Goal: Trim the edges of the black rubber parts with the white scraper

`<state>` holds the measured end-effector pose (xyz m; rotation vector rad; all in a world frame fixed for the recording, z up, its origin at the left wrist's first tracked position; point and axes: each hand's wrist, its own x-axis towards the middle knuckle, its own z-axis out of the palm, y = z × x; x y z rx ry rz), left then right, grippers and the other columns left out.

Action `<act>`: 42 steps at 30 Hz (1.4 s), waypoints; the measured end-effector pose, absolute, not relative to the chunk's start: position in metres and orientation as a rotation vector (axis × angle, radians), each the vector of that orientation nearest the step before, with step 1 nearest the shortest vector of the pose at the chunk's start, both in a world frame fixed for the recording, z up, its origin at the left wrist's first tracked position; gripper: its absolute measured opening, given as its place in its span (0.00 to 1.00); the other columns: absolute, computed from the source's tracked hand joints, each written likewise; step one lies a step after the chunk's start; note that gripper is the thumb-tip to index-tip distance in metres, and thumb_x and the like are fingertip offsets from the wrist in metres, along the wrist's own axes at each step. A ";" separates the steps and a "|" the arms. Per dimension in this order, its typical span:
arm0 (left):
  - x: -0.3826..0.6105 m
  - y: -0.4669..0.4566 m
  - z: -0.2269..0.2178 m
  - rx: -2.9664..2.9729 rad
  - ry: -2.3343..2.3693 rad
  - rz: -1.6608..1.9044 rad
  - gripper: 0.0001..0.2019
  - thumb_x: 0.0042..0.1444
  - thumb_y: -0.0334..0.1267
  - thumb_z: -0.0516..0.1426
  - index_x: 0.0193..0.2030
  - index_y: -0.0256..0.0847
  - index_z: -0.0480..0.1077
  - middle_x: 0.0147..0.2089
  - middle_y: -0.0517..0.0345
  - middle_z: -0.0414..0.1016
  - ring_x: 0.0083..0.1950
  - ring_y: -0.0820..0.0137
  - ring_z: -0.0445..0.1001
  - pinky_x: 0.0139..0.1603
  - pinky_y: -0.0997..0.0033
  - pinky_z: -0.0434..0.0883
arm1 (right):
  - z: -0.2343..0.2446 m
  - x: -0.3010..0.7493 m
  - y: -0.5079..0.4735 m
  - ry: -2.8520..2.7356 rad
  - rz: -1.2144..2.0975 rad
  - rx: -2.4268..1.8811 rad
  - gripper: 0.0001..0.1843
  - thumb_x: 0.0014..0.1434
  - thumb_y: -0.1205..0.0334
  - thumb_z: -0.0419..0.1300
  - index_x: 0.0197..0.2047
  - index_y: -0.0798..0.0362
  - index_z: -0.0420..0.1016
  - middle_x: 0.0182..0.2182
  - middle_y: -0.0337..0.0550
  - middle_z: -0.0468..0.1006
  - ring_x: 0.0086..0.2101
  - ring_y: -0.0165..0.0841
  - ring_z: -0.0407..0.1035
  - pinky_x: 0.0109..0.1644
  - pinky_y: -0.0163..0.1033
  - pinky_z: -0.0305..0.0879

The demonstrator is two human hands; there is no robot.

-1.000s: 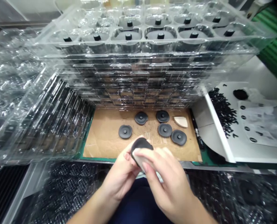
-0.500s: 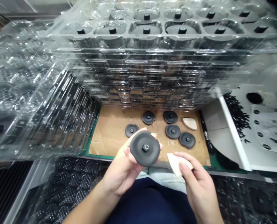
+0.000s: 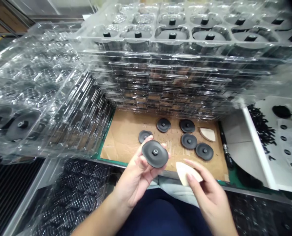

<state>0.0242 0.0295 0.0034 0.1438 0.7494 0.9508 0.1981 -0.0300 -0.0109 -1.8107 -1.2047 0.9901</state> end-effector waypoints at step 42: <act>0.000 0.012 0.014 0.257 0.593 0.770 0.28 0.33 0.42 0.71 0.46 0.45 0.76 0.46 0.55 0.80 0.44 0.63 0.79 0.46 0.71 0.73 | -0.001 0.191 -0.016 -1.405 0.844 -1.685 0.13 0.63 0.58 0.54 0.49 0.49 0.72 0.44 0.44 0.78 0.42 0.37 0.73 0.43 0.39 0.69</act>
